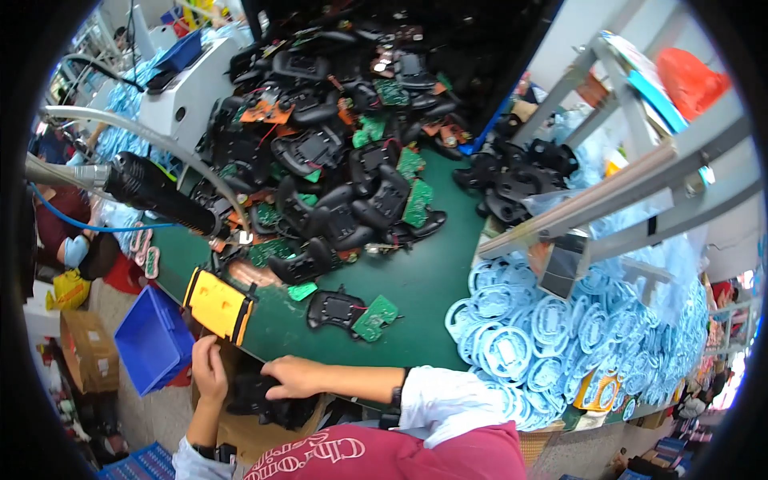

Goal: The recorder sorts and assembles controller shells and circuit boards at a factory workbench, then walks through the facility.

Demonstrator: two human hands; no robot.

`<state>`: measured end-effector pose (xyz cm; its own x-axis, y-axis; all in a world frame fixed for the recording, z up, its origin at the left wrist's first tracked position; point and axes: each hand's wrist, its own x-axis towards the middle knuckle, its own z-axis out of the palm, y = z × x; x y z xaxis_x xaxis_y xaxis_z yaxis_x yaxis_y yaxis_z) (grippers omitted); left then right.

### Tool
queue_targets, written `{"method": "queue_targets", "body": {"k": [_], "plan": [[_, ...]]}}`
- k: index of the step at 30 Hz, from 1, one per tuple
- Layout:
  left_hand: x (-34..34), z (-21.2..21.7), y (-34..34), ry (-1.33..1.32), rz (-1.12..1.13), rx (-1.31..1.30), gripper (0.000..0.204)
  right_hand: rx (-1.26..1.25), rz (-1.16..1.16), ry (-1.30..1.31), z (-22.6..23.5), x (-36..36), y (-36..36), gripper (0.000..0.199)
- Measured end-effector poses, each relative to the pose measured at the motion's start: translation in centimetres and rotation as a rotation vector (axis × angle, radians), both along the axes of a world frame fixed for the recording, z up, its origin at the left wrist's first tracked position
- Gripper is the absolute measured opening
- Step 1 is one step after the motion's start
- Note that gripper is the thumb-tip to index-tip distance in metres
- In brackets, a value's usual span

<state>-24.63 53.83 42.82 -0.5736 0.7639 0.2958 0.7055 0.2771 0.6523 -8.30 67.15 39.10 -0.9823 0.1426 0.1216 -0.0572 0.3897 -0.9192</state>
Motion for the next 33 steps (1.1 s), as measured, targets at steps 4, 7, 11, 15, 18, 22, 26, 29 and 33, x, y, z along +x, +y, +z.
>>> {"method": "queue_targets", "body": {"k": [4,7,11,15,18,22,26,29,33], "plan": [[2.3,-1.3,-0.4,-0.002,-0.024,-0.002,0.021,-0.113,-0.218,-0.233,6.6,0.6,8.2,0.027],[4.5,-4.4,2.1,-0.157,-0.101,-0.034,0.025,-0.048,-1.030,0.048,5.0,4.3,18.7,0.016],[5.2,-9.0,6.3,-0.171,-0.158,-0.078,0.028,0.705,-1.393,-0.534,3.1,8.5,31.0,0.056],[4.8,-11.7,6.9,0.043,-0.143,-0.124,0.030,0.954,-1.370,-1.154,0.5,9.6,37.9,0.058],[4.2,-11.5,6.9,0.107,-0.143,-0.140,0.028,1.098,-1.086,-1.450,-0.6,10.4,38.5,0.055],[4.2,-11.4,6.9,0.104,-0.174,-0.126,0.026,1.259,-0.999,-1.463,-1.6,12.0,40.9,0.059],[4.0,-11.8,6.9,0.084,-0.188,-0.133,0.026,1.376,-0.966,-1.383,-1.7,12.7,42.1,0.032],[4.1,-11.7,7.1,0.046,-0.214,-0.121,0.027,1.664,-1.086,-1.090,-1.8,14.1,43.1,0.023],[4.0,-11.5,6.8,0.061,-0.203,-0.094,0.027,1.621,-1.105,-1.022,1.7,11.7,42.0,0.020]]}}
